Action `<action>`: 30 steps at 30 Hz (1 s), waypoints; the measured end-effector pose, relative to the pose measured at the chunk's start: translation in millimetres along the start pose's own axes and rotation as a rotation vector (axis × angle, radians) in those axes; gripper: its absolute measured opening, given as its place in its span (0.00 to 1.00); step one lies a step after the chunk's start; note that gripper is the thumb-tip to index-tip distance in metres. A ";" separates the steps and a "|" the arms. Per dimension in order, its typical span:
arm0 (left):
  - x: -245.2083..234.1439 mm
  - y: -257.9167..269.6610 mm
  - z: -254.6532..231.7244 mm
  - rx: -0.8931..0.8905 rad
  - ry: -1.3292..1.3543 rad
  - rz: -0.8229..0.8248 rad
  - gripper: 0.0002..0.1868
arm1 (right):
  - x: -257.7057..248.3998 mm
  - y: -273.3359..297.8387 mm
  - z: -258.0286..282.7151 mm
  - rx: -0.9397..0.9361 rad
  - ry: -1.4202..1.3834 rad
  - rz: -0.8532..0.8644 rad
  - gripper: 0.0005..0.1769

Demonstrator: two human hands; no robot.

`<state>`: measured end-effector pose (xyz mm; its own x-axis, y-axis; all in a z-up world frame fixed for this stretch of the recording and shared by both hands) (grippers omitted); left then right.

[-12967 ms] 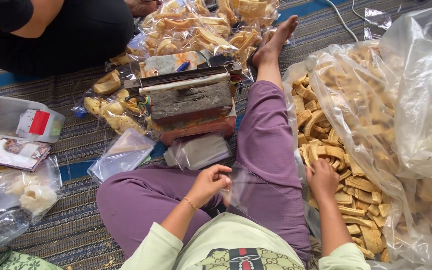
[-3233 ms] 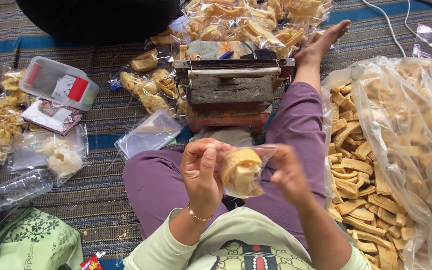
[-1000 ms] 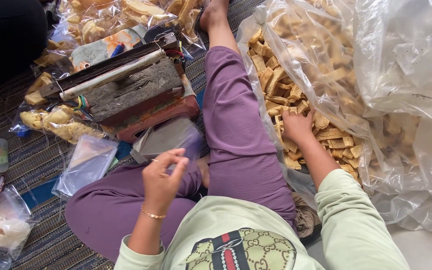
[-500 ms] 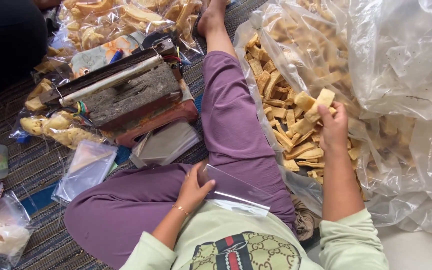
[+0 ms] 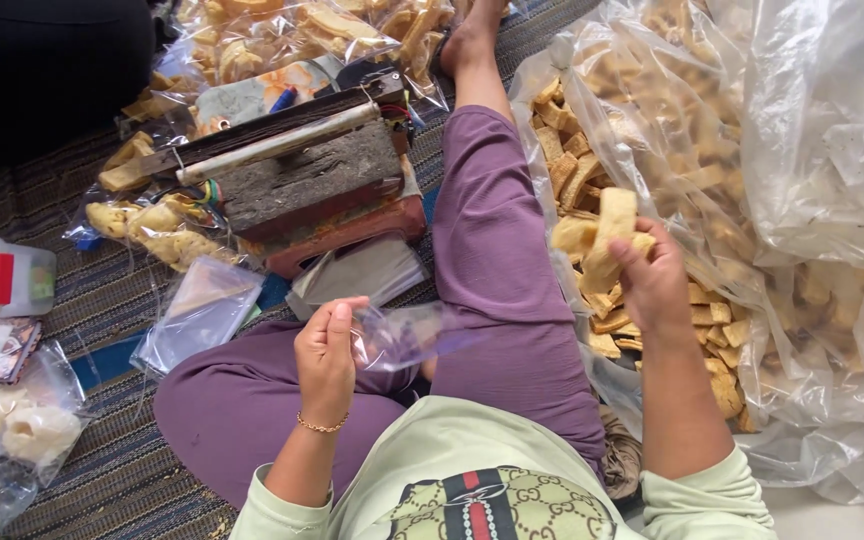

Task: Manually placing snack items into small plastic bags for packaging while sitting on the floor.

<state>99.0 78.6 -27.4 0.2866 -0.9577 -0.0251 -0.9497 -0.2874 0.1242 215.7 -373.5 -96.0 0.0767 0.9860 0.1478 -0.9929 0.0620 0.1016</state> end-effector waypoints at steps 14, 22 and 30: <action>12.6 4.3 -78.1 0.340 -0.037 0.037 0.11 | 236.4 76.2 134.3 -0.478 0.219 0.499 0.20; -0.1 5.0 -91.6 0.592 -0.649 -0.068 0.09 | 274.6 107.7 166.8 -0.841 0.614 0.447 0.21; 34.8 4.9 -72.3 0.265 -0.436 0.299 0.17 | 309.7 118.3 147.7 -1.057 1.106 0.497 0.14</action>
<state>113.5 44.8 44.1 -0.0233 -0.8980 -0.4395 -0.9965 0.0560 -0.0616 135.4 -83.6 107.1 0.1087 0.5336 -0.8387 -0.5488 -0.6712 -0.4982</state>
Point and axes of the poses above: each hand's wrist, its own y-axis away from the middle knuckle, its own x-axis out of the palm, z = x × y, the point moved 9 cm from there along -y, towards the middle knuckle, and after that the axes turned 6 degrees about z, right-handed, at the moved point
